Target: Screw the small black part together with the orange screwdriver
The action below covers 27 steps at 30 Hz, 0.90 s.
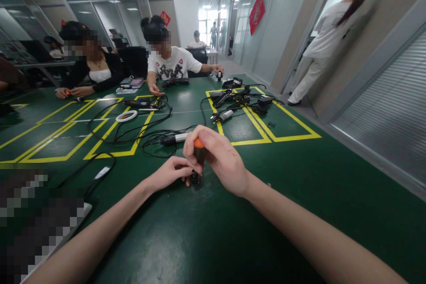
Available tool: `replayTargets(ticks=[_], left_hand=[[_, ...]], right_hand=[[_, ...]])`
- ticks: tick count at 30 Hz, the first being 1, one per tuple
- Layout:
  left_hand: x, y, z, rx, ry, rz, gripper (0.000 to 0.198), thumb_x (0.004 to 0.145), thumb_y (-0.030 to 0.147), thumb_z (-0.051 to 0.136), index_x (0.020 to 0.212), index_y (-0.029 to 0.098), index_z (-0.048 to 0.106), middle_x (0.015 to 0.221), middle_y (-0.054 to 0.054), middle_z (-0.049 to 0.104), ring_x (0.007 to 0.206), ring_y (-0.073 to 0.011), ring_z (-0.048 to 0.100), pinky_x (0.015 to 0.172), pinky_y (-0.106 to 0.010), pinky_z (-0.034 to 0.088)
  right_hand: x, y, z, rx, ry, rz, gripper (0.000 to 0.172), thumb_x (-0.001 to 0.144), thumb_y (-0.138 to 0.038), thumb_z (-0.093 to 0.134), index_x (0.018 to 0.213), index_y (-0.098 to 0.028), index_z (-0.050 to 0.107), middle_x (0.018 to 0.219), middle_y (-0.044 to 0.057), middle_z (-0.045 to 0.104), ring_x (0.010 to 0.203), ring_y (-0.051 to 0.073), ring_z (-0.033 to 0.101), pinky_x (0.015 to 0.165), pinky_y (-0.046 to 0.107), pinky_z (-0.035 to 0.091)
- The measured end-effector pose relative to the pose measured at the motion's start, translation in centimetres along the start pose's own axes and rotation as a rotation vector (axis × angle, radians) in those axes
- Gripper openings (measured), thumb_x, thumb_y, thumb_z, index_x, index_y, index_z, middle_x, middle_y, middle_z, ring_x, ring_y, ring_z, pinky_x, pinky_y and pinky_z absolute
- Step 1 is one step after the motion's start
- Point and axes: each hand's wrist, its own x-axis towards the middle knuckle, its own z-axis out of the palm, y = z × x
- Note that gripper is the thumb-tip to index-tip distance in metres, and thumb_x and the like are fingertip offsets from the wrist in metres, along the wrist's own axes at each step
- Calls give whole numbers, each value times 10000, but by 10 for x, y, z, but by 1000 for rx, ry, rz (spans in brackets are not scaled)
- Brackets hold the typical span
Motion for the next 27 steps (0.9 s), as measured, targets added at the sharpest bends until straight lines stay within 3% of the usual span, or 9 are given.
replayTargets(ticks=[5,8,10,13,16,21,24,27], left_hand=[[0,1,0,28,-9,29,336,858,429,672,883,104,756,721,-41,714,570,-121,636,574,-228,437],[-1,2,0,15,-19,60,419,898,505,619,854,106,740,674,-31,686,561,-122,629,576,-232,430],[-1,2,0,8,-20,76,482,903,569,609,838,108,731,640,-20,660,554,-120,619,575,-234,424],[0,1,1,14,-11,71,525,865,633,655,837,113,719,643,-13,652,552,-119,615,563,-233,417],[2,0,1,18,-13,52,542,835,653,686,849,112,714,711,-28,684,561,-117,623,560,-233,418],[1,1,1,6,-4,52,560,813,685,693,818,125,693,650,0,642,547,-118,612,551,-234,408],[0,3,2,11,2,54,555,818,685,695,810,130,697,621,8,626,545,-119,611,551,-231,406],[1,3,2,20,-3,50,568,825,693,686,819,125,712,629,0,638,547,-117,609,553,-232,408]], right_hand=[[1,0,2,143,54,71,405,1029,-488,514,743,-201,520,581,-68,345,490,93,251,463,236,205],[0,-2,4,152,68,83,338,983,-495,573,801,-222,492,564,-89,333,476,89,212,463,230,182],[0,-2,4,117,95,63,268,977,-441,598,850,-231,491,581,-88,398,474,90,253,474,228,215],[0,-2,1,23,90,18,212,996,-388,593,879,-218,543,681,-43,553,509,104,430,517,250,338],[-1,-2,-2,-34,41,24,242,1019,-387,561,886,-192,611,722,-3,602,579,140,533,564,287,415],[-1,-4,4,40,23,63,403,1034,-450,507,725,-194,553,574,-56,401,501,108,329,504,268,283],[-2,-4,7,89,25,67,336,1003,-470,539,786,-215,515,542,-87,355,480,100,249,498,260,238],[-2,-4,6,77,60,53,261,973,-421,614,848,-234,482,570,-92,413,482,97,272,500,247,236]])
